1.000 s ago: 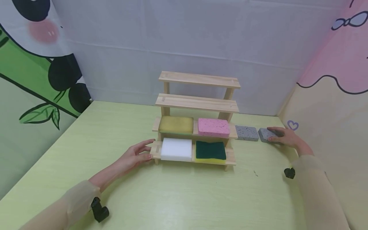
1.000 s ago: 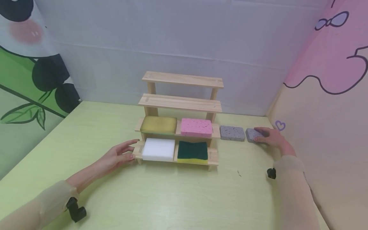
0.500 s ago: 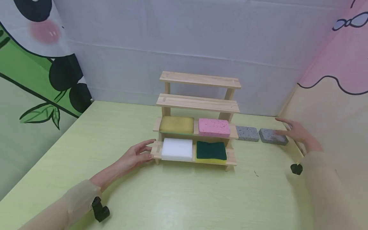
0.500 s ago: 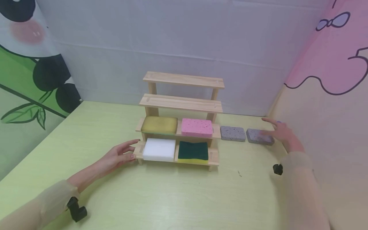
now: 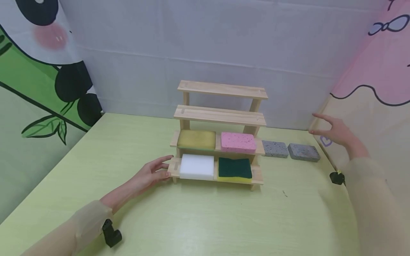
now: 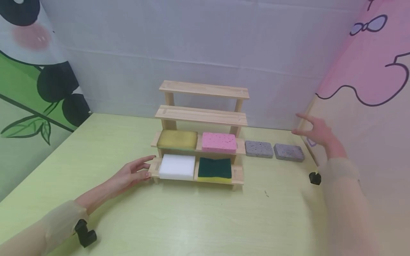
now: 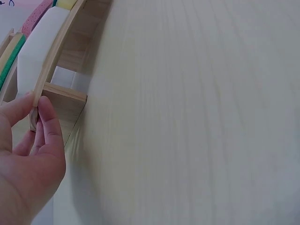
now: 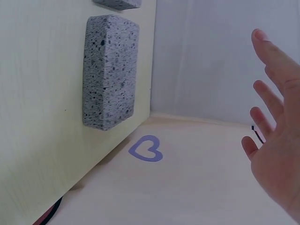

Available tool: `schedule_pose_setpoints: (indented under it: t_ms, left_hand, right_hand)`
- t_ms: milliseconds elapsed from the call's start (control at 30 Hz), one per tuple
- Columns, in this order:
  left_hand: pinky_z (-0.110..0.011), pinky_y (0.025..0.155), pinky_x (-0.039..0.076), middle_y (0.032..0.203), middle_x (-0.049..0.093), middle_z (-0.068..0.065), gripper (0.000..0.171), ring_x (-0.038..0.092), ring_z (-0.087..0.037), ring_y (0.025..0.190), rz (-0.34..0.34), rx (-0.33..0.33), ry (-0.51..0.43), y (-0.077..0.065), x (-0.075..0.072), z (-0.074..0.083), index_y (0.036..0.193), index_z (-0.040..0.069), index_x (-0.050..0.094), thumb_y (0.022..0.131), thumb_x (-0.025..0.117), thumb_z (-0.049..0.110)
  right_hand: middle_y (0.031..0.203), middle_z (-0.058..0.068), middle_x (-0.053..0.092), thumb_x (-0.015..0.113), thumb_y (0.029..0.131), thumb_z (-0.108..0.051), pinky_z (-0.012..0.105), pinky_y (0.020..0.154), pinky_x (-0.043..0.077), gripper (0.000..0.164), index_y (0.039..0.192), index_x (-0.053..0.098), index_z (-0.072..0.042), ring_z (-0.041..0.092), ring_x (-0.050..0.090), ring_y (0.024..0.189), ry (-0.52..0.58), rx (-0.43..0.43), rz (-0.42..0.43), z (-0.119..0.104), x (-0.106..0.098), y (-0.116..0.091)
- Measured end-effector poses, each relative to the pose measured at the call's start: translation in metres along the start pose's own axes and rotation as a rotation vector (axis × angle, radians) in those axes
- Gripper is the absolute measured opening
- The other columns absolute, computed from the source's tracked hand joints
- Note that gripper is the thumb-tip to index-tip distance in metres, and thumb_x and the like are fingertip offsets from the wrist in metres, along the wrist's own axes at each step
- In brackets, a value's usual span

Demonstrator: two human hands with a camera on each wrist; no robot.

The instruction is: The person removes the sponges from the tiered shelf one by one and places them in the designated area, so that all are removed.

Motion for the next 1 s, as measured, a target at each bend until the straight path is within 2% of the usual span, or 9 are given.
schedule_pose_setpoints:
  t_ms: [267,567,767,1000]
  left_hand:
    - [-0.022,0.091,0.055,0.124,0.056,-0.005,0.070,0.064,-0.007,0.103,-0.003,0.007,0.001,-0.002,0.001,0.000,0.157,0.009,0.023,0.097,0.060,0.010]
    - [-0.021,0.090,0.055,0.123,0.057,-0.003,0.070,0.064,-0.007,0.103,-0.014,0.014,0.002,-0.001,0.002,0.000,0.157,0.009,0.023,0.098,0.060,0.010]
    - [-0.022,0.090,0.055,0.123,0.057,-0.003,0.071,0.064,-0.007,0.103,-0.014,0.016,-0.006,0.000,0.002,-0.001,0.157,0.008,0.022,0.097,0.060,0.010]
    - [-0.021,0.090,0.055,0.124,0.056,-0.004,0.071,0.064,-0.007,0.103,-0.007,0.006,-0.010,0.000,0.001,0.000,0.157,0.009,0.023,0.097,0.061,0.010]
  right_hand:
    - [0.163,0.023,0.018,0.070,0.092,-0.034,0.081,0.108,0.011,0.081,0.158,0.025,-0.020,0.056,0.012,0.147,0.011,-0.076,0.076,-0.034,-0.023,0.004]
    - [0.163,0.016,0.025,0.070,0.092,-0.033,0.077,0.112,0.011,0.078,0.156,0.030,-0.020,0.048,0.015,0.150,-0.001,-0.171,0.145,-0.074,-0.038,0.005]
    - [0.162,0.014,0.030,0.072,0.091,-0.031,0.072,0.116,0.014,0.076,0.155,0.032,-0.020,0.045,0.020,0.150,-0.007,-0.243,0.169,-0.111,-0.042,0.006]
    - [0.159,0.010,0.036,0.073,0.089,-0.032,0.067,0.117,0.020,0.074,0.153,0.037,-0.027,0.043,0.028,0.147,-0.056,-0.321,0.210,-0.155,-0.042,0.007]
Point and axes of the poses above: each hand's wrist, its own y-axis towards the middle knuckle, its own x-axis out of the palm, z = x × y, the point moved 9 cm from there along y, towards the middle knuckle
